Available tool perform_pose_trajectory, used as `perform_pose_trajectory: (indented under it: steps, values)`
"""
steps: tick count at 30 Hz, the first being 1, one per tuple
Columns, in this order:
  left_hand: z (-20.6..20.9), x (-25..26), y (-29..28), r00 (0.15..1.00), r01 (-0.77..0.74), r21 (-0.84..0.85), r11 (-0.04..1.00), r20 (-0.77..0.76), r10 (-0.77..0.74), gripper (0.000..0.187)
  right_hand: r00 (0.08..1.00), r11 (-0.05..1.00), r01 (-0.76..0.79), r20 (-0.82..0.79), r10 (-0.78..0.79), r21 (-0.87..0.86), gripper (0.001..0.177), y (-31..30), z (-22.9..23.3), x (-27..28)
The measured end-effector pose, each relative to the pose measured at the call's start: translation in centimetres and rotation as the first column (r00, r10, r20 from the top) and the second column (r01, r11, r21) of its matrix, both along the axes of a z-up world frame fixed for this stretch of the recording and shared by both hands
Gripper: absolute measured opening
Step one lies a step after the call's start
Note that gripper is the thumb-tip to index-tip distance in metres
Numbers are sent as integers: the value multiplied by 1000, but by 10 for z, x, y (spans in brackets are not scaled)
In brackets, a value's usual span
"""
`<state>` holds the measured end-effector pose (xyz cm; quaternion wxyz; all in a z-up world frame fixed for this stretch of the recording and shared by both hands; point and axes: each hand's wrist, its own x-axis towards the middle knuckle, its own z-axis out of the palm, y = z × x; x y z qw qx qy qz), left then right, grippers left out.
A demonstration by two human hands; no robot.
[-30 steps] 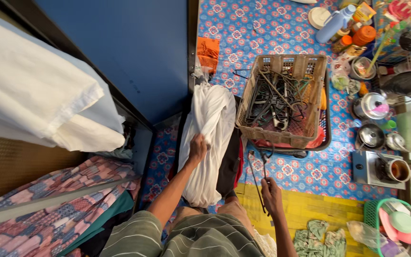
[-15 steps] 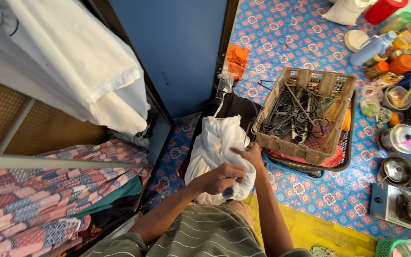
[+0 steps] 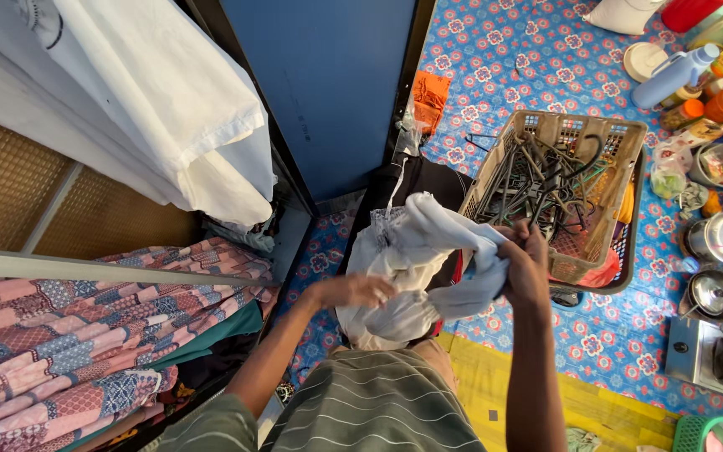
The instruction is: The person hangs several garments on hangers and places them in a wardrobe. They handle a teal shirt, a pink patterned dress, and a white shirt, placing each on a hanger and then hanging them on a rod inside a wardrobe.
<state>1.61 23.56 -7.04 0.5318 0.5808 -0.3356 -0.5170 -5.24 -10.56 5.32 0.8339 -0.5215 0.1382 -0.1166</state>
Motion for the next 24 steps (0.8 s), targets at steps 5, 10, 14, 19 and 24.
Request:
perform_pose_trajectory:
  steps: [5,10,14,19,24]
  values:
    - [-51,70,-55,545,-442,-254,860,685,483,26,990,996,-88,111,89,-16,38,3,60,-25]
    - [-78,62,-105,978,-207,-113,972,-16,206,43,982,999,-26,190,17,43,40,-1,93,-47]
    - [-89,43,-111,978,-201,335,920,124,168,49,951,991,99,285,-122,91,43,-17,100,-70]
    - [-94,31,-97,819,247,583,774,301,-489,49,909,978,180,362,-207,108,32,-41,107,-79]
    - [-81,32,-68,659,-252,694,674,634,-406,35,903,985,162,394,-171,55,32,-52,120,-80]
